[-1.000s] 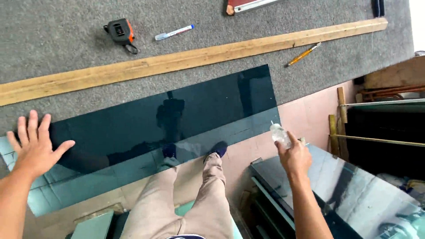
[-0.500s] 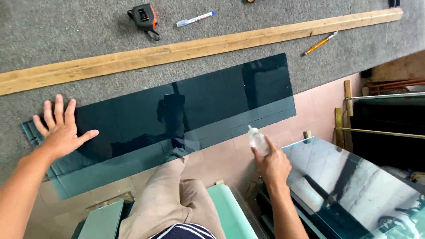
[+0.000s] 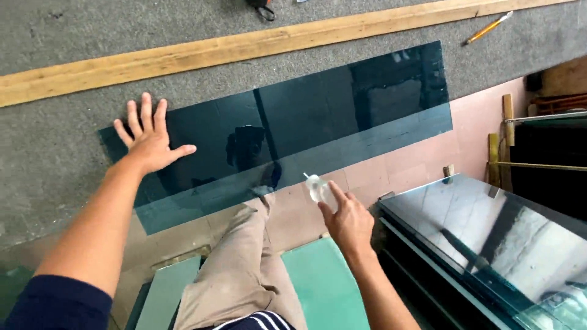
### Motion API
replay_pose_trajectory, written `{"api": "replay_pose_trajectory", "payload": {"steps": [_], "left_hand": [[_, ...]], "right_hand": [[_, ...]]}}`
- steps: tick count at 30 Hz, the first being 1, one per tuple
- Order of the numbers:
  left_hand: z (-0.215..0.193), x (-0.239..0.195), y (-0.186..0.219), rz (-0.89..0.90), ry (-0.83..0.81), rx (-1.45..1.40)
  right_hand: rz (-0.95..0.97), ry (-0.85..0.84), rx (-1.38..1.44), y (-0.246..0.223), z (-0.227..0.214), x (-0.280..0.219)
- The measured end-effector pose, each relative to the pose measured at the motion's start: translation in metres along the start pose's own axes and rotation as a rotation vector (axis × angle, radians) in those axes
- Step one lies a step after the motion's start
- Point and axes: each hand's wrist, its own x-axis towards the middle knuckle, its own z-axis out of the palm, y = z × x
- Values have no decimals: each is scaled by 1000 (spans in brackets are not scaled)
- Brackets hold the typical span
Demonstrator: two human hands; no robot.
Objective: The person measures and marks a rectangular glass sheet on a workbench using a wooden straightedge and a pencil. They apply liquid along the marked line, then score the glass with a glass cutter. The person uses pliers to snap the glass along the score line, separates the pieces, and places one piece against a metal rack. They then open a drawer and retrieve a pair of scissors.
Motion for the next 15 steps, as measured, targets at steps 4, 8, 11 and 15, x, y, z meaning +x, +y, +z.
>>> {"api": "replay_pose_trajectory", "payload": {"steps": [4,8,11,15], "left_hand": [[-4,-4,4,-5,-6,5],[-8,-8,8,17,-9,-7],[-7,-8,9,27,-11,2],[-9,-7,8,37,-26,-1]], "right_hand": [[90,91,-54,54,7,39],[215,229,-146,107,8,82],[221,241,-163,88,9,71],[124,188,-130,9,25,20]]}}
